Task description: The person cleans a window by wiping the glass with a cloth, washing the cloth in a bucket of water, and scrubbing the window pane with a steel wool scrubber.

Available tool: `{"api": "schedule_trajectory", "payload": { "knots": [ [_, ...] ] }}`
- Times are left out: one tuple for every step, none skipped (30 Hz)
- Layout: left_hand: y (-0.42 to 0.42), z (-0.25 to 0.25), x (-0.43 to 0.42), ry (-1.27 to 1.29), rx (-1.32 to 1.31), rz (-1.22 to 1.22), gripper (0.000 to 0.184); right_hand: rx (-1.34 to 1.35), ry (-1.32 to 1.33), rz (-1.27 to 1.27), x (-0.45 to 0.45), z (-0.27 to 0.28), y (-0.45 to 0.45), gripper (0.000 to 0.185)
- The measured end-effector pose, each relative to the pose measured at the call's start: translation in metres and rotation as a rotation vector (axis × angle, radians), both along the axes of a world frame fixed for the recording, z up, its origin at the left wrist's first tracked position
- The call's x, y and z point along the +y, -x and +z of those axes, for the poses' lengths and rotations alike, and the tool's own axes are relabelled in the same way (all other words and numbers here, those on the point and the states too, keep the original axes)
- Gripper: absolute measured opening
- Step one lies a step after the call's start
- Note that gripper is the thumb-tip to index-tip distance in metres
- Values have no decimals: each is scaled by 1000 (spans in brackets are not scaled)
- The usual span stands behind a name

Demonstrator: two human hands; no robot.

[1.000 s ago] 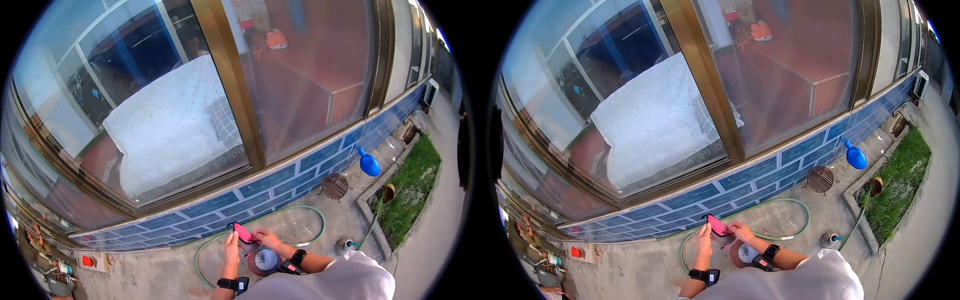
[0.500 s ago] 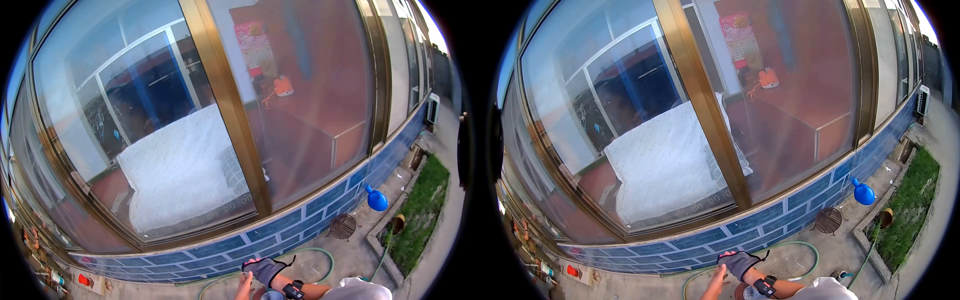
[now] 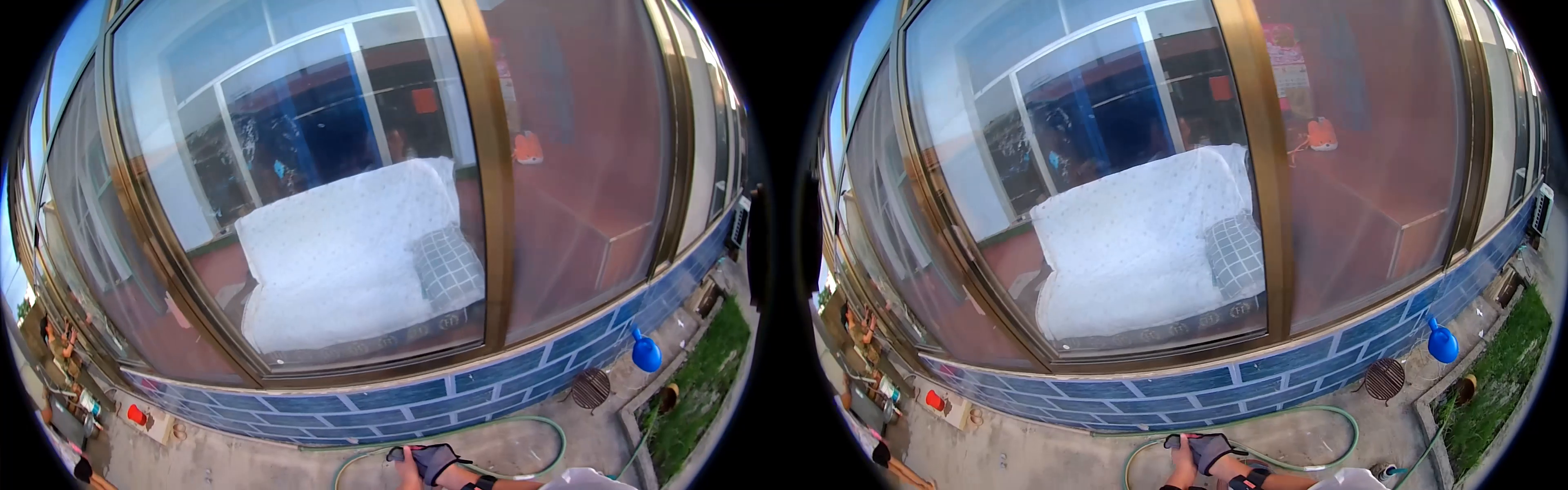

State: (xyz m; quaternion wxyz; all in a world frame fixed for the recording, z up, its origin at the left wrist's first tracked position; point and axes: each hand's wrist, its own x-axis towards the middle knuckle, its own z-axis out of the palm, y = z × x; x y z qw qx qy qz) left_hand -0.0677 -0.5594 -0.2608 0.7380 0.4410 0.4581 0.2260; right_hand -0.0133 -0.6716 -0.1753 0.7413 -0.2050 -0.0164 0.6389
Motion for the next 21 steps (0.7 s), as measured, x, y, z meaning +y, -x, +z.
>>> {"api": "schedule_trajectory", "payload": {
  "knots": [
    [3,-20,28,-162,31,37,51,19,-17,7,7,-5,9,78],
    [6,-26,56,-329,61,61,53,43,-51,5,16,-5,14,80],
    [9,-30,84,-325,49,59,53,69,-78,-8,26,-8,20,83],
    [14,-26,106,-359,246,-134,58,99,-107,-9,37,-12,26,85],
    [23,-10,125,-391,446,-333,63,123,-132,-26,46,-18,31,87],
    [28,9,140,-424,643,-536,69,146,-167,-50,55,-23,35,89],
    [36,41,145,-305,556,-558,76,170,-198,-68,64,-26,40,91],
    [40,39,155,-296,561,-573,76,184,-226,-88,75,-30,43,93],
    [43,35,164,-233,383,-542,79,182,-229,-120,87,-29,46,95],
    [51,38,175,-170,212,-510,82,159,-186,-158,100,-5,50,97],
    [59,42,190,-167,225,-528,82,65,-36,-221,111,20,52,104],
    [62,59,205,-20,22,-531,82,-29,124,-266,124,65,55,112],
    [64,76,219,130,-178,-523,83,-21,129,-277,132,72,53,112],
    [73,96,237,138,-169,-530,83,-31,63,-303,139,72,48,105],
    [86,121,258,15,10,-780,79,-41,-5,-326,145,69,47,100],
    [97,144,276,-114,192,-1023,75,-34,-2,-328,150,66,46,100],
    [101,162,289,-330,431,-1091,70,-204,107,-300,155,63,43,88],
    [108,172,292,-334,432,-1090,70,-377,212,-271,161,64,41,77],
    [114,183,295,-605,446,-1019,68,-319,224,-217,167,84,43,60],
    [115,189,300,-877,452,-934,66,-428,330,-95,174,87,44,54],
    [113,149,307,-680,76,-903,66,-482,342,-20,182,93,46,51]
  ]
}}
